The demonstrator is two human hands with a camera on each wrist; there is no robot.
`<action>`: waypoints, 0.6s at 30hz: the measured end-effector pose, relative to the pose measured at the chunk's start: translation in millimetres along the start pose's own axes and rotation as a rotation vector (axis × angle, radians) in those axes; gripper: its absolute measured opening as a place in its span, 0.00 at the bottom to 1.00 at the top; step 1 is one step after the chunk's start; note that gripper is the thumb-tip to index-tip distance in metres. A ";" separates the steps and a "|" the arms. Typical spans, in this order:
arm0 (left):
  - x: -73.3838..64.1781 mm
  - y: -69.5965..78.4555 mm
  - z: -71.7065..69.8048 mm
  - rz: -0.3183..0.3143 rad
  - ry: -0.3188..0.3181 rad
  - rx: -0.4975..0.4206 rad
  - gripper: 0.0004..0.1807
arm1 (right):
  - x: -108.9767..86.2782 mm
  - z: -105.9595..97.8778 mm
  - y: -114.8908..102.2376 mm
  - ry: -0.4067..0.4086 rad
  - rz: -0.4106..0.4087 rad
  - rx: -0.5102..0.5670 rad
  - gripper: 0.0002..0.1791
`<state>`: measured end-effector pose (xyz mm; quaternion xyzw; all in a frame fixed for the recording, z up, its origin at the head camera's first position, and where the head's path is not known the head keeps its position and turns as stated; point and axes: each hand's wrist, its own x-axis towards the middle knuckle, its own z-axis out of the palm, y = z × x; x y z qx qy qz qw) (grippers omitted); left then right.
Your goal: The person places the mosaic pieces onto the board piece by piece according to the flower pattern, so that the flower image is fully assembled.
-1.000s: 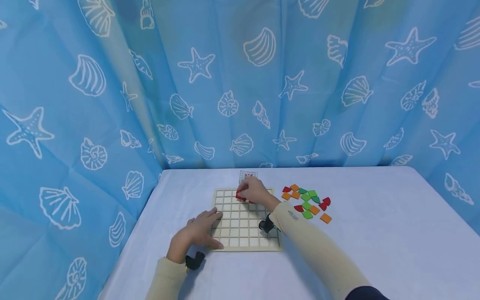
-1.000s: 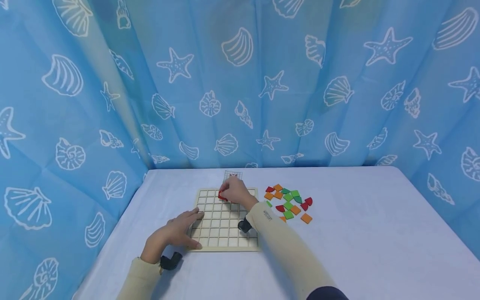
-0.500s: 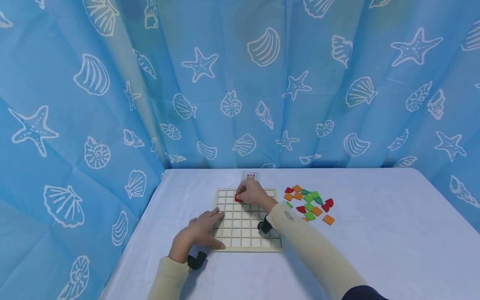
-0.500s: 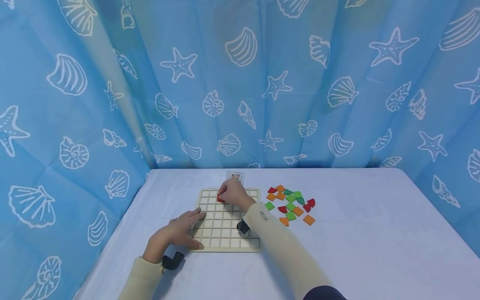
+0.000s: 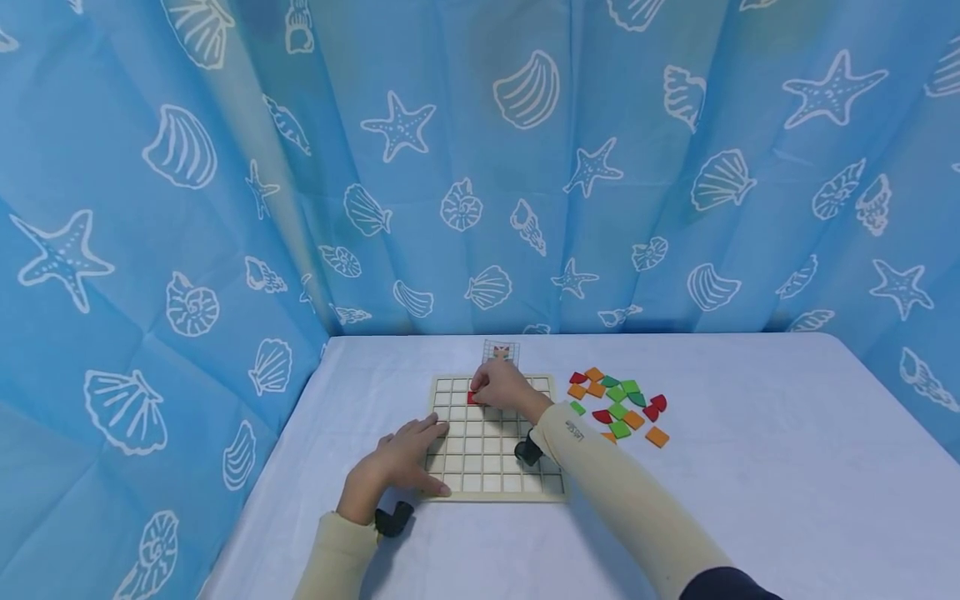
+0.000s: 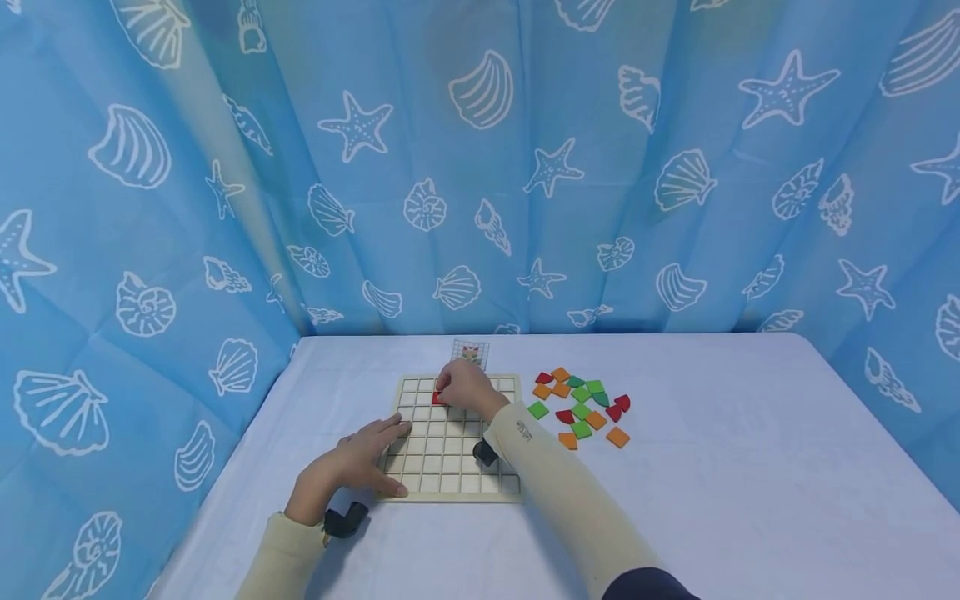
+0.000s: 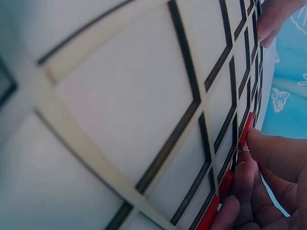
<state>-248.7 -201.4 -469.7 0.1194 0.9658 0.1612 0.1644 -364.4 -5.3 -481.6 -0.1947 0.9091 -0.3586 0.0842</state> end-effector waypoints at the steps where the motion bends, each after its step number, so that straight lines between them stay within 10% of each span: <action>1: -0.1 0.1 -0.1 -0.002 -0.001 0.000 0.55 | 0.0 0.2 -0.1 -0.003 0.005 0.001 0.02; 18: 2.6 -0.2 0.7 -0.010 -0.013 0.000 0.56 | -2.5 -7.0 1.2 -0.034 -0.009 0.063 0.04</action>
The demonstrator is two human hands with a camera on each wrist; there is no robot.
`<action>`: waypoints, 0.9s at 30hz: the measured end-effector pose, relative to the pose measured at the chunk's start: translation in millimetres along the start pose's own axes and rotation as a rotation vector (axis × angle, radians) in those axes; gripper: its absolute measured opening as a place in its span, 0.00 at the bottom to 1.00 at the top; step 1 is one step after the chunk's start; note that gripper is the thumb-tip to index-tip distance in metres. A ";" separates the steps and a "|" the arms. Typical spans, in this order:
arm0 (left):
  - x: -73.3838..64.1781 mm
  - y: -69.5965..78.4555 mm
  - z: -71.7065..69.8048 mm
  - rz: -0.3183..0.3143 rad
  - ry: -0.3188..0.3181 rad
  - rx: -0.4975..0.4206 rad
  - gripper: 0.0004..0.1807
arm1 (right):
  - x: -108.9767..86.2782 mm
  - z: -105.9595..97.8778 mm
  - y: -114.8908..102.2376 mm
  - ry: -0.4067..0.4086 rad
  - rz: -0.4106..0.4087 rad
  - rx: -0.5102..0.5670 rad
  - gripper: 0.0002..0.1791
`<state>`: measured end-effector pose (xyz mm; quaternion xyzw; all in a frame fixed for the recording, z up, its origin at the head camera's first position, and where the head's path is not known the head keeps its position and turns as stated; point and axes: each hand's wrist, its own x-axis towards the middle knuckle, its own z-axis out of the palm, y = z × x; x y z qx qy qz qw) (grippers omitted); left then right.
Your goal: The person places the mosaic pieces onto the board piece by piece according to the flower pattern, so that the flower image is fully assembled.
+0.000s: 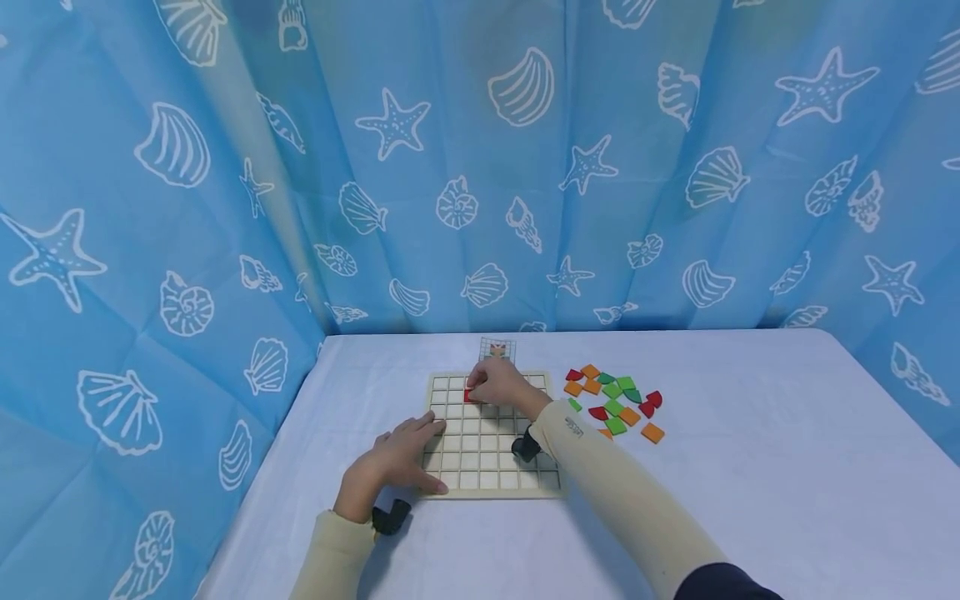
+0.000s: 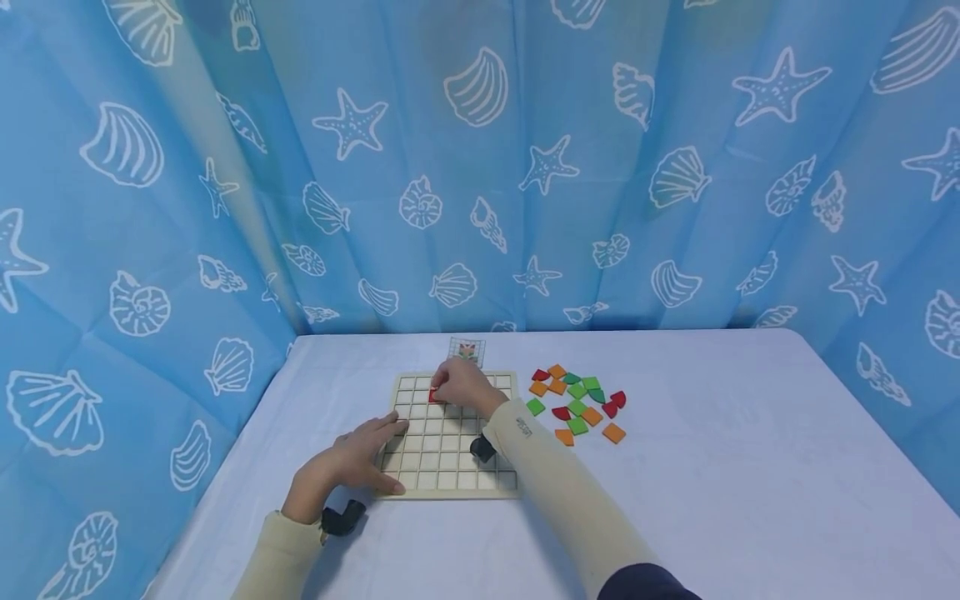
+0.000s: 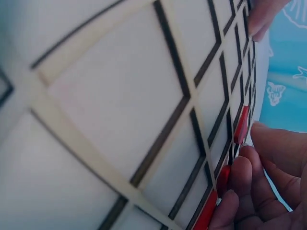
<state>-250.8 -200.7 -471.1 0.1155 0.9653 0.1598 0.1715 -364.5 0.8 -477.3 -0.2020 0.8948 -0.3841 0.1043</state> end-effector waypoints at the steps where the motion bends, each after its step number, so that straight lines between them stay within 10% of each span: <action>1: 0.0 0.1 0.3 -0.002 0.001 -0.001 0.56 | 0.5 -0.6 1.5 0.001 0.006 0.021 0.05; 27: 0.7 -0.6 1.6 -0.029 -0.006 -0.022 0.56 | -9.4 -21.2 30.4 0.020 -0.006 0.021 0.06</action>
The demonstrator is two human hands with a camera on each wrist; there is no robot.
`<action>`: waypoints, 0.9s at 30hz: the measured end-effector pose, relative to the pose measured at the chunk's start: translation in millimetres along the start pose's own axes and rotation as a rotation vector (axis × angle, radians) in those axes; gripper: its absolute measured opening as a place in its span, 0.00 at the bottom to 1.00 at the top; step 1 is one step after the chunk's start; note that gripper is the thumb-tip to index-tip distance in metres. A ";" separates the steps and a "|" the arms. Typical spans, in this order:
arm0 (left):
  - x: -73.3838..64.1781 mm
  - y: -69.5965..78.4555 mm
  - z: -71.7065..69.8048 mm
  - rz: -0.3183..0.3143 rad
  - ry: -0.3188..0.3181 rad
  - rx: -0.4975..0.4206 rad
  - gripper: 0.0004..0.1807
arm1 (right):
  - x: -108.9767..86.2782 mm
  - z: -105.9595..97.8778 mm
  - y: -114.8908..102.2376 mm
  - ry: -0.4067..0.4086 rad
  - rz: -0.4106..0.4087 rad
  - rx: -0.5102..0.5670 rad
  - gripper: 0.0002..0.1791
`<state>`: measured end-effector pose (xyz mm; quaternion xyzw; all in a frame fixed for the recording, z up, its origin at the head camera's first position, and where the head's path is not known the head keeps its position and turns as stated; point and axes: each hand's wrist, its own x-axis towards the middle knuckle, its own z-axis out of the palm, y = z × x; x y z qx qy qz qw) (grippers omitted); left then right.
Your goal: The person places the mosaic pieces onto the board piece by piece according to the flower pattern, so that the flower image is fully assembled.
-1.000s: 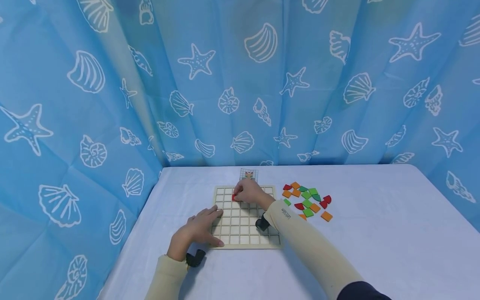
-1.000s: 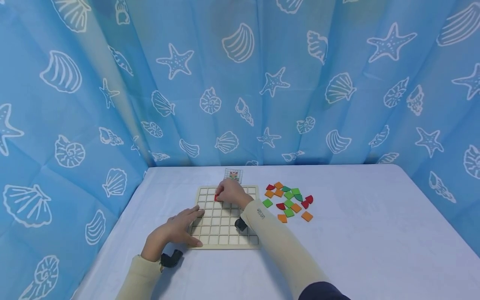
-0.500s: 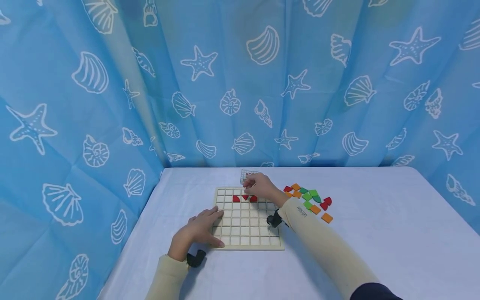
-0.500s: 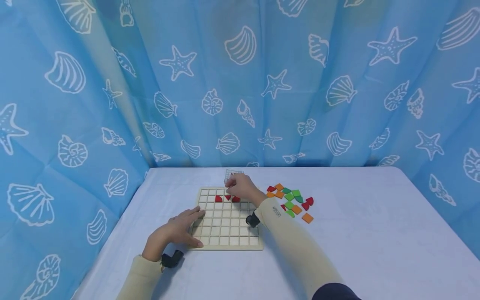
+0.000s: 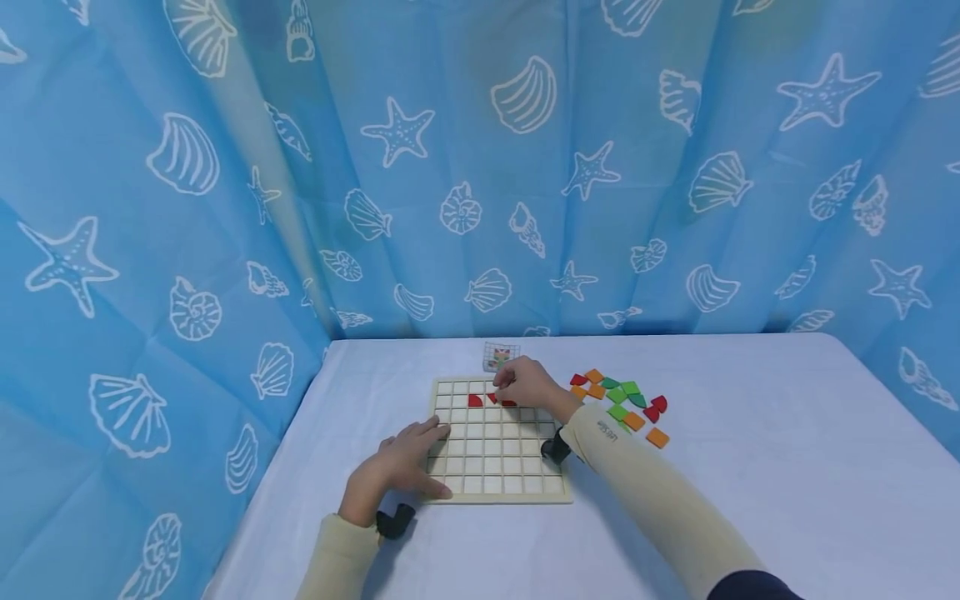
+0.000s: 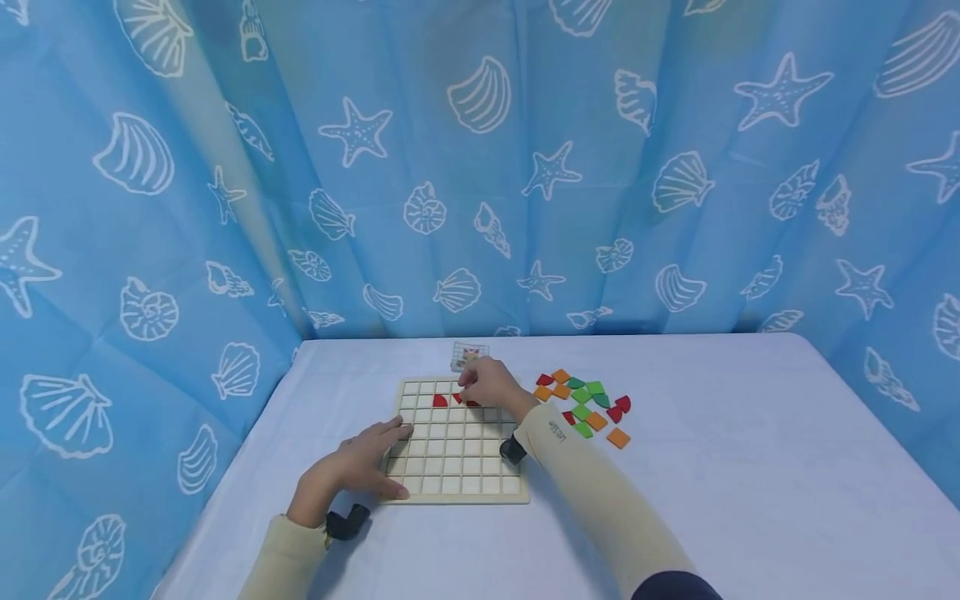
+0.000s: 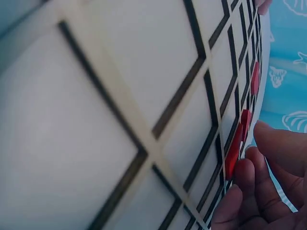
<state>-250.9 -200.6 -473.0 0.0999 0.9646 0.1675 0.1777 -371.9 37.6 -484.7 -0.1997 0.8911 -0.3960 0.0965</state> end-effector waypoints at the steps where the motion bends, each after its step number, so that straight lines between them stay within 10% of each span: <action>1: 0.4 0.3 0.0 0.002 -0.001 0.000 0.56 | 0.0 0.6 -0.3 0.002 0.004 -0.003 0.06; 27: 0.1 0.7 -0.3 0.002 0.000 0.012 0.56 | -3.5 -18.5 1.3 0.016 -0.053 -0.004 0.11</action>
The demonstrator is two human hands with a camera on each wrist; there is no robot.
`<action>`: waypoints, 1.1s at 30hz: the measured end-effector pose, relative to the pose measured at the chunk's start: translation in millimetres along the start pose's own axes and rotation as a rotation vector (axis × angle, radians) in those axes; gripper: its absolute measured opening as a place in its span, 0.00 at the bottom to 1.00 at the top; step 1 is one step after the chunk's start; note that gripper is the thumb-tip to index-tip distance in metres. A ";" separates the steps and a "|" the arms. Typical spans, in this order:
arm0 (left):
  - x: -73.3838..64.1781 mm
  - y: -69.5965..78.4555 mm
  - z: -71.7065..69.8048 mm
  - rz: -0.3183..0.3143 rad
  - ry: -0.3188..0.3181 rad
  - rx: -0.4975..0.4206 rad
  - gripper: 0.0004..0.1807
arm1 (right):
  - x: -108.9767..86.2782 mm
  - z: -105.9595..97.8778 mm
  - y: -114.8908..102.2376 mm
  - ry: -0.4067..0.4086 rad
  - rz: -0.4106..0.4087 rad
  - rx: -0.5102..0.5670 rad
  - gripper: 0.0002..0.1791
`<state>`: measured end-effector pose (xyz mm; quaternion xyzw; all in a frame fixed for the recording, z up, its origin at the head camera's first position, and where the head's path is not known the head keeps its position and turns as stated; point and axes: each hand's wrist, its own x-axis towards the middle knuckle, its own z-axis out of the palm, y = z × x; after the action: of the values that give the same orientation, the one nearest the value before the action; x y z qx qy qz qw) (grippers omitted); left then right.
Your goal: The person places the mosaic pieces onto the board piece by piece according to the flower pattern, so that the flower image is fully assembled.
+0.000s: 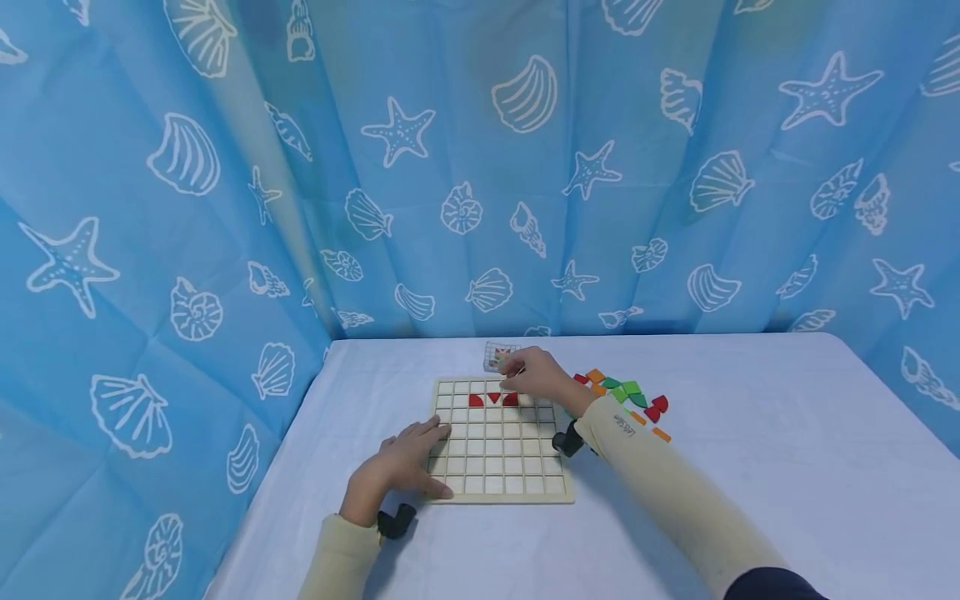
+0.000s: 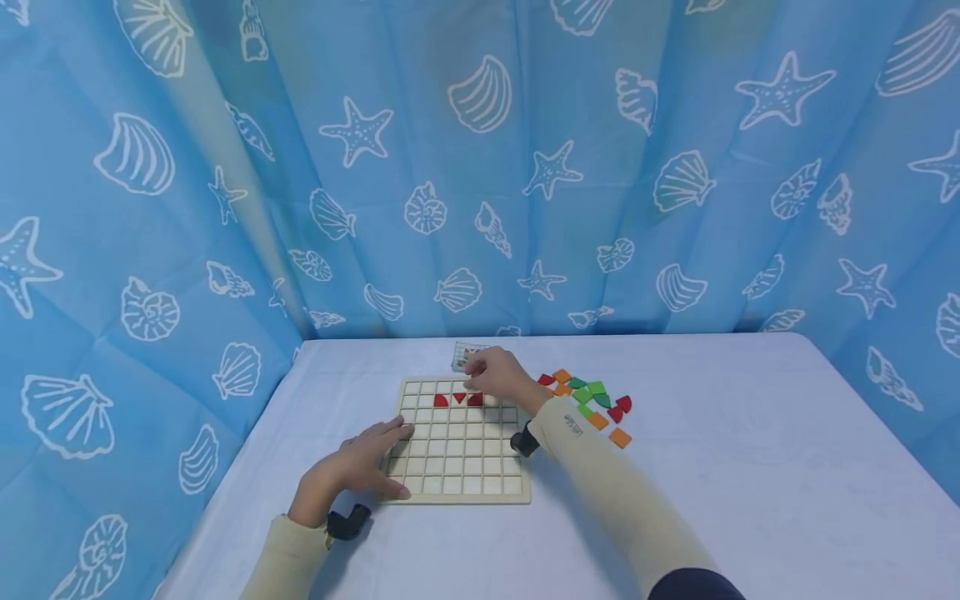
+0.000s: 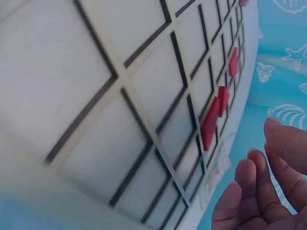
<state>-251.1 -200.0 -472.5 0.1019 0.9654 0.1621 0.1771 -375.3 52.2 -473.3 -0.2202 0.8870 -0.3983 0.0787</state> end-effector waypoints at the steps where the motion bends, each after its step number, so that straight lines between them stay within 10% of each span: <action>1: -0.2 0.1 0.2 -0.001 0.000 -0.002 0.56 | -2.1 -3.0 0.5 0.002 0.000 -0.001 0.11; 33: -2.9 3.3 -0.9 0.006 0.009 -0.012 0.56 | -84.6 -67.5 35.8 -0.024 0.135 -0.111 0.13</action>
<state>-248.3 -197.9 -469.7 0.1028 0.9649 0.1690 0.1728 -332.9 156.9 -457.6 -0.1688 0.9195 -0.3395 0.1038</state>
